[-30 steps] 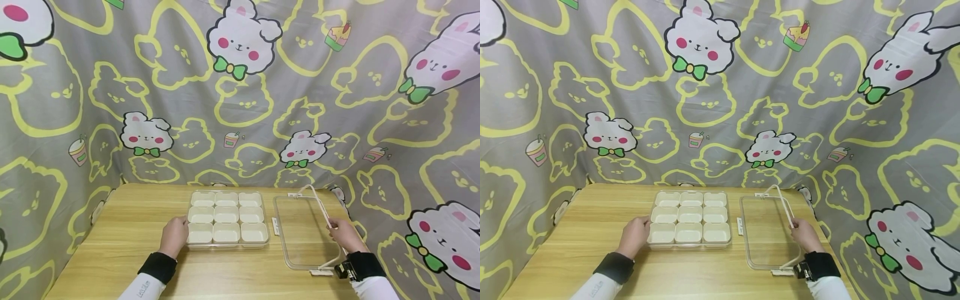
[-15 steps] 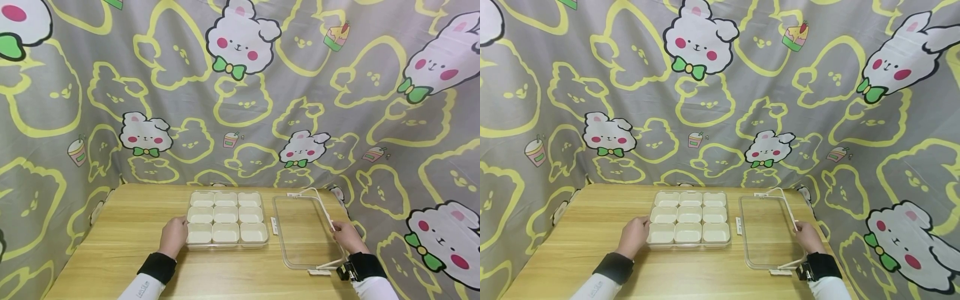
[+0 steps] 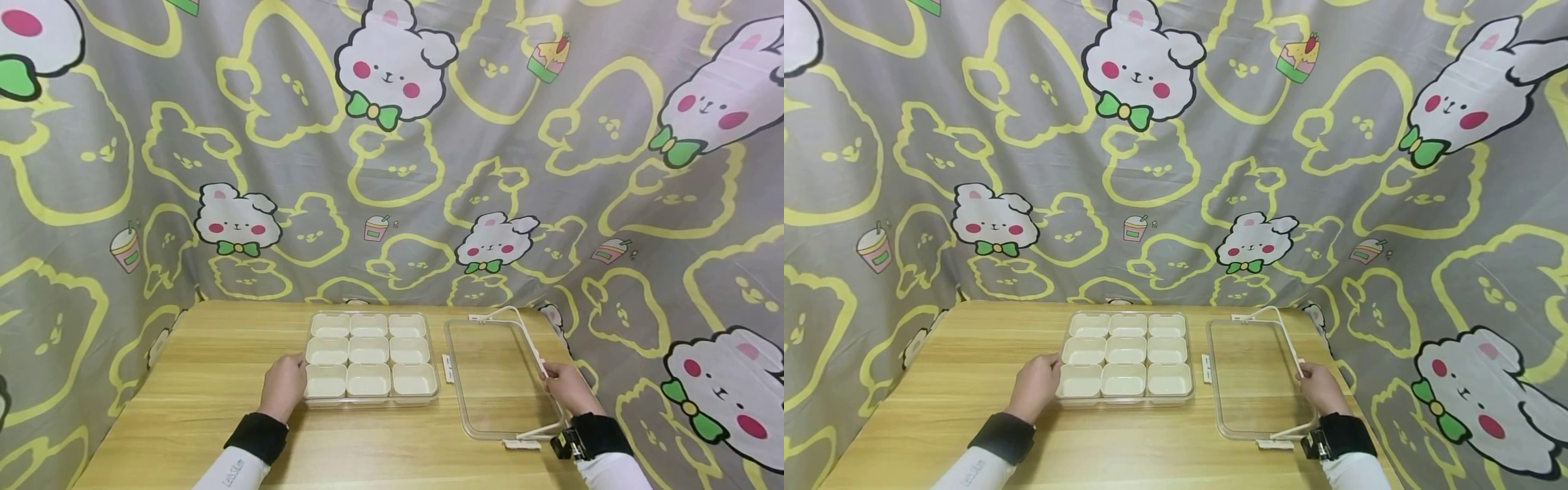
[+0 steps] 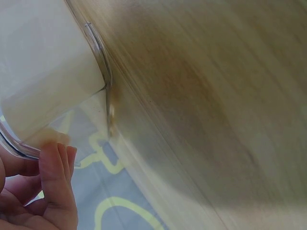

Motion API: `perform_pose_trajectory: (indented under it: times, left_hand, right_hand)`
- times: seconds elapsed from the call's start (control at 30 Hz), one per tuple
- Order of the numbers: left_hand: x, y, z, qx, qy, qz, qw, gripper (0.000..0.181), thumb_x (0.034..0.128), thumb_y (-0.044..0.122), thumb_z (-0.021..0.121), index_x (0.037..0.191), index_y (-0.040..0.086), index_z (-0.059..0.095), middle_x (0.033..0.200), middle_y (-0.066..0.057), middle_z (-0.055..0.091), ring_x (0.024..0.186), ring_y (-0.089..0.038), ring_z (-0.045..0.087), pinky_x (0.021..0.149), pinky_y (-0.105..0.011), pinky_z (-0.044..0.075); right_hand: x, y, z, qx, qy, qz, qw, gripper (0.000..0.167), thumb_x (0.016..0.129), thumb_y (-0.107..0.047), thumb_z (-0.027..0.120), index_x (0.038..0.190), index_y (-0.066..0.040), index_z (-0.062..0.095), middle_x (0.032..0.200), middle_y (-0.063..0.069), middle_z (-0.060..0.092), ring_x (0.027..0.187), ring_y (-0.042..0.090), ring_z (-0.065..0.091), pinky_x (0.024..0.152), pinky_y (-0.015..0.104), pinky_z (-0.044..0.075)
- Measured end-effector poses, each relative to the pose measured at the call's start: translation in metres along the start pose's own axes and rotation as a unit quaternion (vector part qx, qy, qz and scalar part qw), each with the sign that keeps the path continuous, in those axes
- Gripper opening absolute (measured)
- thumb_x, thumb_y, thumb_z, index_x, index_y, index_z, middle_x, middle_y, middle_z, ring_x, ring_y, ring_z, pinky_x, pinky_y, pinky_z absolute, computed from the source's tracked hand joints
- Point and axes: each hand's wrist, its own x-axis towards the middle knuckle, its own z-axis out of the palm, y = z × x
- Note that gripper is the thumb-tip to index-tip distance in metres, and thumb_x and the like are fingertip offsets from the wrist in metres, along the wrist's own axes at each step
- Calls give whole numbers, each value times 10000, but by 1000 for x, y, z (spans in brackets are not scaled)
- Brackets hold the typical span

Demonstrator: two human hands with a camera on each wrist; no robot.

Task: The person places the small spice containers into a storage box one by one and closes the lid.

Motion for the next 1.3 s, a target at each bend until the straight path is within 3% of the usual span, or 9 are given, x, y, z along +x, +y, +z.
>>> perform_pose_trajectory:
  times: [0.23, 0.47, 0.57, 0.8, 1.0, 1.3]
  left_hand:
    - [1, -1, 1, -3, 2, 32, 10000, 240, 980, 18, 522, 1068, -48, 736, 902, -168, 712, 758, -252, 640, 696, -502, 542]
    - [1, 0, 0, -44, 0, 38, 10000, 249, 978, 14, 507, 1050, -50, 736, 817, -128, 663, 677, -233, 540, 654, -472, 515]
    - [1, 0, -1, -36, 10, 43, 10000, 250, 978, 15, 508, 1062, -51, 734, 844, -138, 681, 691, -229, 560, 669, -481, 522]
    - [0, -2, 1, -53, 15, 29, 10000, 249, 982, 25, 521, 1097, -62, 725, 938, -187, 713, 754, -253, 626, 707, -502, 538]
    - [0, -2, 2, -36, 36, 70, 10000, 248, 977, 17, 523, 1094, -65, 725, 929, -186, 710, 729, -244, 602, 690, -496, 534]
    - [0, -2, 2, -12, 33, 74, 10000, 243, 972, 9, 522, 1077, -59, 730, 889, -165, 701, 703, -229, 575, 663, -479, 526]
  right_hand:
    - [-3, 4, -2, 60, 88, -94, 9999, 400, 937, 92, 413, 1298, 262, 440, 987, 268, 617, 794, 280, 617, 634, 325, 544]
    - [-8, 18, -7, -61, 340, 38, 9994, 374, 1028, 1, 366, 1306, 233, 461, 1139, 369, 597, 923, 336, 658, 703, 302, 545]
    - [-8, 26, -8, -149, 335, 8, 9993, 351, 1018, 18, 393, 1274, 244, 476, 1103, 365, 603, 891, 331, 662, 698, 314, 549]
    - [-6, 45, -5, -969, 287, -122, 9948, 326, 985, -48, 534, 1172, 216, 567, 1018, 307, 658, 961, 434, 633, 800, 463, 521]
    - [-3, 57, -1, -928, 332, -38, 9951, 294, 933, -27, 584, 1103, 213, 591, 939, 262, 662, 884, 364, 632, 740, 393, 512]
    - [-3, 67, 5, -1153, 194, 88, 9931, 313, 864, -120, 727, 1013, 147, 658, 894, 197, 684, 817, 277, 629, 749, 406, 505]
